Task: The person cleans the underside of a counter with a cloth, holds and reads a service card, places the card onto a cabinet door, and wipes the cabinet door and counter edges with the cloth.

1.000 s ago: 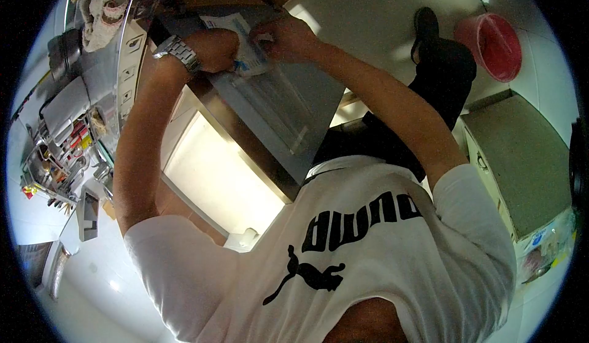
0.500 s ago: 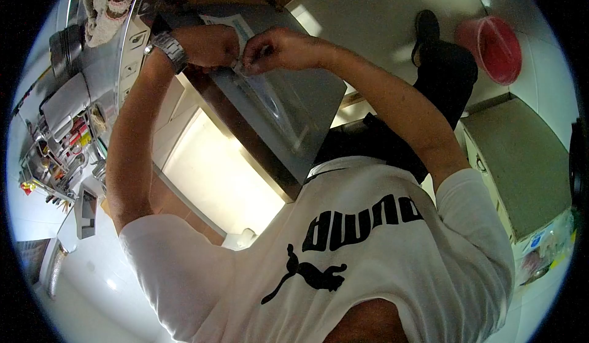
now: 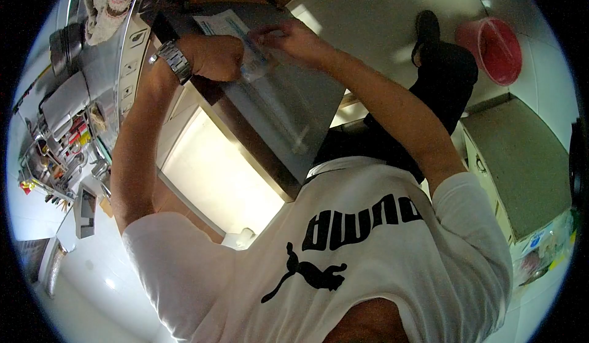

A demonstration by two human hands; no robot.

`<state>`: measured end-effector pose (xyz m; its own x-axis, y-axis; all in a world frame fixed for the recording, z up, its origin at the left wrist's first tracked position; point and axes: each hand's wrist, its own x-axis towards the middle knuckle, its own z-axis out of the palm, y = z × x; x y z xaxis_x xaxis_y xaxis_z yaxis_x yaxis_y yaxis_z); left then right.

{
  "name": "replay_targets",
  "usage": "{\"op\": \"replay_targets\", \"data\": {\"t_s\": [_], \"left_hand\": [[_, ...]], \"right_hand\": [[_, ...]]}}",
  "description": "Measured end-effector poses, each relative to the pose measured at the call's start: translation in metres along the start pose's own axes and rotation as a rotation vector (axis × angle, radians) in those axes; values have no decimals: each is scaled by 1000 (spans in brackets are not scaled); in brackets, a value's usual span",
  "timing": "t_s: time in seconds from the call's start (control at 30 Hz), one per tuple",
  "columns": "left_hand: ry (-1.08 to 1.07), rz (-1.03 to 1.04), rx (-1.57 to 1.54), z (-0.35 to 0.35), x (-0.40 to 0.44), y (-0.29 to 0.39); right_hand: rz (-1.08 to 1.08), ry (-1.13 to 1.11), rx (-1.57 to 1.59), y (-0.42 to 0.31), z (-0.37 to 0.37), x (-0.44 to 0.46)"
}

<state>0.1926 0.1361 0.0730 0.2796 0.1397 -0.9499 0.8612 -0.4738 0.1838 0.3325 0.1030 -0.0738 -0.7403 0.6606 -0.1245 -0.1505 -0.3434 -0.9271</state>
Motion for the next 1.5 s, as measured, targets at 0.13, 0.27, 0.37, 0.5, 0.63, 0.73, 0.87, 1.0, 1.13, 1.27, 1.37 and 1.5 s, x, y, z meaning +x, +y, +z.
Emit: {"op": "replay_targets", "data": {"t_s": [0.13,0.27,0.37,0.5,0.63,0.73,0.87,1.0,1.13,1.27,1.37,1.5], "left_hand": [[-8,-98,-43,6,0,-5],[-42,-42,39,-3,-4,2],[-162,-216,-42,-11,-10,17],[127,-259,-134,2,-14,21],[446,-324,112,14,-19,28],[630,-448,177,18,-18,29],[573,-407,178,20,-21,22],[600,-346,122,28,-17,18],[845,-357,171,28,-16,16],[1376,-350,119,8,-61,2],[1834,-565,111,26,-89,-44],[1901,-831,266,52,-121,-106]], "right_hand": [[187,51,119,26,-3,32],[339,62,96,22,4,44],[378,-1,32,22,2,44],[319,-73,197,30,-2,30],[220,-133,140,17,-12,18],[153,-268,-320,35,-26,44],[129,-288,-8,30,-22,39],[234,-240,-131,32,-23,40],[-347,144,-702,44,-27,87],[-313,93,-656,46,-7,113],[-834,66,-790,47,12,128],[33,-119,-722,-18,9,96]]}}
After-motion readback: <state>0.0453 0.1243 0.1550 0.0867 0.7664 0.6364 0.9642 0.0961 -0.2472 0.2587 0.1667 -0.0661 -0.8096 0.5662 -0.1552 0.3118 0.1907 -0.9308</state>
